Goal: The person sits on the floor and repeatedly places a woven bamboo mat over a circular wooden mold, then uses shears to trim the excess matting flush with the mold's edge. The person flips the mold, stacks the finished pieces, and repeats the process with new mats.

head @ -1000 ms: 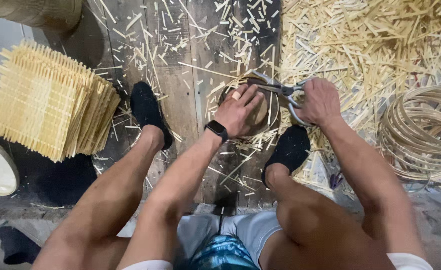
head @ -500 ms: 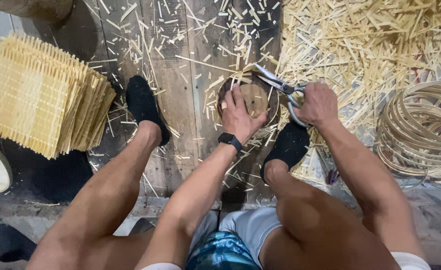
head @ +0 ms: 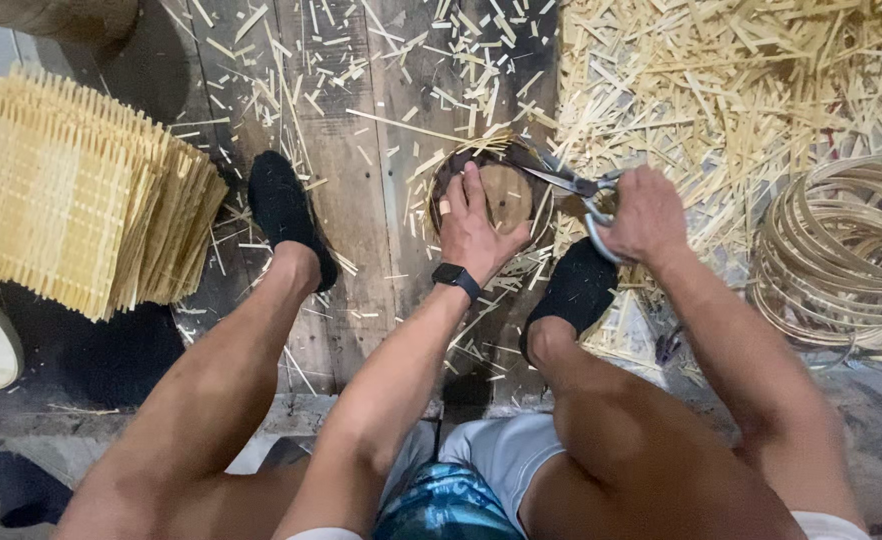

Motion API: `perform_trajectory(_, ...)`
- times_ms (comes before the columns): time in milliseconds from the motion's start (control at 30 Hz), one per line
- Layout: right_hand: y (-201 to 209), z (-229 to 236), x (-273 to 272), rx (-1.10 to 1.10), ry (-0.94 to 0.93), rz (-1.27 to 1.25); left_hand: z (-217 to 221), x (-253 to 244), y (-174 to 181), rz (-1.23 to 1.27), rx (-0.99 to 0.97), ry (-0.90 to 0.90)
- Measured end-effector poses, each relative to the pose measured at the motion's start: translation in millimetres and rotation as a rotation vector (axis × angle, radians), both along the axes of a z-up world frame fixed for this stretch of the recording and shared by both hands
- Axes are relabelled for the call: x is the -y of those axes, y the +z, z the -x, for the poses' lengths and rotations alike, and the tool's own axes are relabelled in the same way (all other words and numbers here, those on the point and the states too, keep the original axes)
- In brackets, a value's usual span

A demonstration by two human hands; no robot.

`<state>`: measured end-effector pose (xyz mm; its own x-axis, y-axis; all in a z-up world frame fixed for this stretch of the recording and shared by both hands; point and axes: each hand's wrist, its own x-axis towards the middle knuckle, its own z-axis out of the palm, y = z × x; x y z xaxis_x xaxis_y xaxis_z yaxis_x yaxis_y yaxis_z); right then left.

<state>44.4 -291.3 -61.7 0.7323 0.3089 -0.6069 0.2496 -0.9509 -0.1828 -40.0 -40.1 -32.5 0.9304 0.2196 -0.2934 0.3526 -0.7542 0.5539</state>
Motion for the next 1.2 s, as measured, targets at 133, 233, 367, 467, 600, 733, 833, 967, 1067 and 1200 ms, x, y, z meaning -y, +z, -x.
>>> perform_trajectory(133,-17.2,20.1,-4.0,0.13,-0.038,-0.018,0.8,2.2,-1.2,-0.112,0.081,-0.024)
perform_trajectory(233,-26.3,14.0,10.1,0.047,-0.077,-0.034,-4.1,-0.1,2.8,-0.029,-0.035,-0.018)
perform_trajectory(367,-32.7,-7.4,33.6,-0.108,-0.107,0.063,-9.3,-2.6,15.7,0.056,-0.16,0.01)
perform_trajectory(467,-27.2,-9.0,44.1,0.152,-0.244,-0.209,-11.4,-1.2,27.9,-0.034,-0.012,-0.04)
perform_trajectory(600,-5.2,9.5,40.8,0.016,-0.527,-0.542,-16.3,14.5,38.4,-0.242,0.195,-0.078)
perform_trajectory(733,27.3,31.8,20.8,-0.208,-0.643,-0.747,-33.6,49.3,38.8,0.32,0.21,0.033)
perform_trajectory(833,54.4,32.1,16.4,-0.68,-0.69,-1.185,-60.6,53.5,39.1,0.443,0.371,-0.057)
perform_trajectory(967,72.8,46.9,14.6,-1.294,-0.76,-1.652,-83.8,39.9,34.0,0.245,0.52,-0.415)
perform_trajectory(1067,80.6,55.9,19.6,-1.362,-0.721,-1.718,-98.1,34.4,36.9,0.293,0.086,-0.373)
perform_trajectory(1200,78.3,65.1,37.5,-1.095,-0.699,-1.537,-154.1,22.1,35.9,0.165,0.141,-0.07)
